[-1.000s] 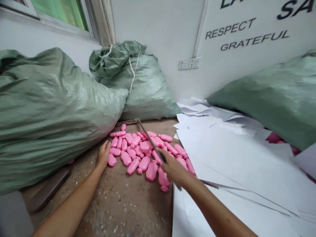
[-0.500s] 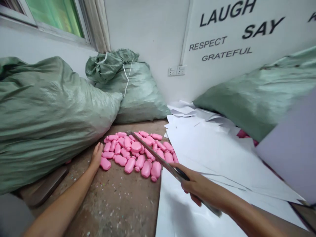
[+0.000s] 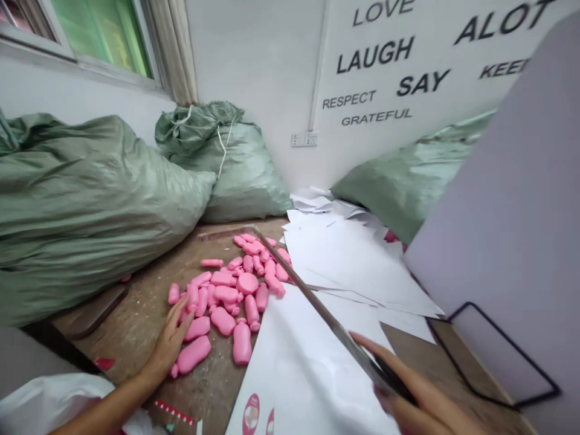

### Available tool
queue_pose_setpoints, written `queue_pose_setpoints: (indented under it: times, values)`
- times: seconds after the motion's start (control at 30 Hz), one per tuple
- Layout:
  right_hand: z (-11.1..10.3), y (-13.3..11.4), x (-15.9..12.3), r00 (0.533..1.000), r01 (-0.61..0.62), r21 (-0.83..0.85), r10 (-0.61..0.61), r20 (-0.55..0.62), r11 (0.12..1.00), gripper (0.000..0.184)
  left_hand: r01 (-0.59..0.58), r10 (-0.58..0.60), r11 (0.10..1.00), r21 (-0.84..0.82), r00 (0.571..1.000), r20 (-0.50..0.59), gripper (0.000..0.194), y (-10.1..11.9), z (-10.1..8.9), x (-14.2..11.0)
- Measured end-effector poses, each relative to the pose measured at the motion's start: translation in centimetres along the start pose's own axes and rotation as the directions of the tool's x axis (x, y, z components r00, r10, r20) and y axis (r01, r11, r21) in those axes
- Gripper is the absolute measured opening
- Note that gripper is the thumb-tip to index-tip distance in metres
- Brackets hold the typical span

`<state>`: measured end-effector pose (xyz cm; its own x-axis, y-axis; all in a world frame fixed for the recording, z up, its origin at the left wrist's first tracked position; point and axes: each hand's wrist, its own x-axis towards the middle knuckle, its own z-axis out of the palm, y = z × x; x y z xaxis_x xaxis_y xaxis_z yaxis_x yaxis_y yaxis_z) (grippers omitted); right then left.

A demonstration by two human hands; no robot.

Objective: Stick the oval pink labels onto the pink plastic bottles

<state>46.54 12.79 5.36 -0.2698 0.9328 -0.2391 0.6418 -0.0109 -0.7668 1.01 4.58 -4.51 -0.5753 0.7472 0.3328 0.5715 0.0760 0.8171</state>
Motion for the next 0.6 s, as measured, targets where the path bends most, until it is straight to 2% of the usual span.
queue_pose_setpoints:
  times: [0.1, 0.17, 0.23, 0.33, 0.4, 0.47, 0.53, 0.6]
  values:
    - [0.7, -3.9, 3.0, 0.995, 0.078, 0.089, -0.082, 0.048, 0.993, 0.077, -0.022, 0.022, 0.999, 0.047, 1.0, 0.004, 0.055, 0.6, 0.3, -0.9]
    - [1.3, -5.9, 6.0, 0.998, 0.037, 0.074, -0.04, 0.045, 0.997, 0.078, -0.049, 0.049, 0.995, 0.083, 0.999, 0.006, 0.054, 0.6, -0.2, -1.1]
    - [1.8, -6.6, 8.7, 0.999, 0.017, 0.05, -0.019, 0.031, 0.999, 0.078, -0.093, 0.092, 0.988, 0.121, 0.996, 0.015, 0.052, 0.5, -1.7, -1.0]
    - [2.2, -5.9, 10.9, 0.999, -0.011, -0.027, 0.012, 0.032, 1.0, 0.075, -0.133, 0.138, 0.967, 0.217, 0.99, -0.009, 0.051, -0.6, -5.3, 0.2]
    - [2.3, -5.0, 11.2, 0.998, -0.023, -0.085, 0.027, 0.051, 0.996, 0.074, -0.074, 0.109, 0.943, 0.324, 0.99, -0.091, 0.059, -2.0, -7.9, 1.8]
    - [2.3, -4.2, 10.9, 0.997, -0.019, -0.134, 0.029, 0.072, 0.991, 0.075, 0.022, 0.045, 0.913, 0.407, 0.987, -0.155, 0.07, -3.8, -9.5, 3.4]
    - [2.3, -3.6, 10.2, 0.996, -0.001, -0.172, 0.016, 0.082, 0.985, 0.075, 0.069, -0.006, 0.895, 0.441, 0.99, -0.144, 0.075, -5.6, -9.9, 4.4]
    - [2.3, -3.1, 9.3, 0.996, 0.014, -0.202, 0.004, 0.088, 0.979, 0.075, 0.058, -0.018, 0.887, 0.459, 0.996, -0.091, 0.07, -7.0, -9.2, 4.8]
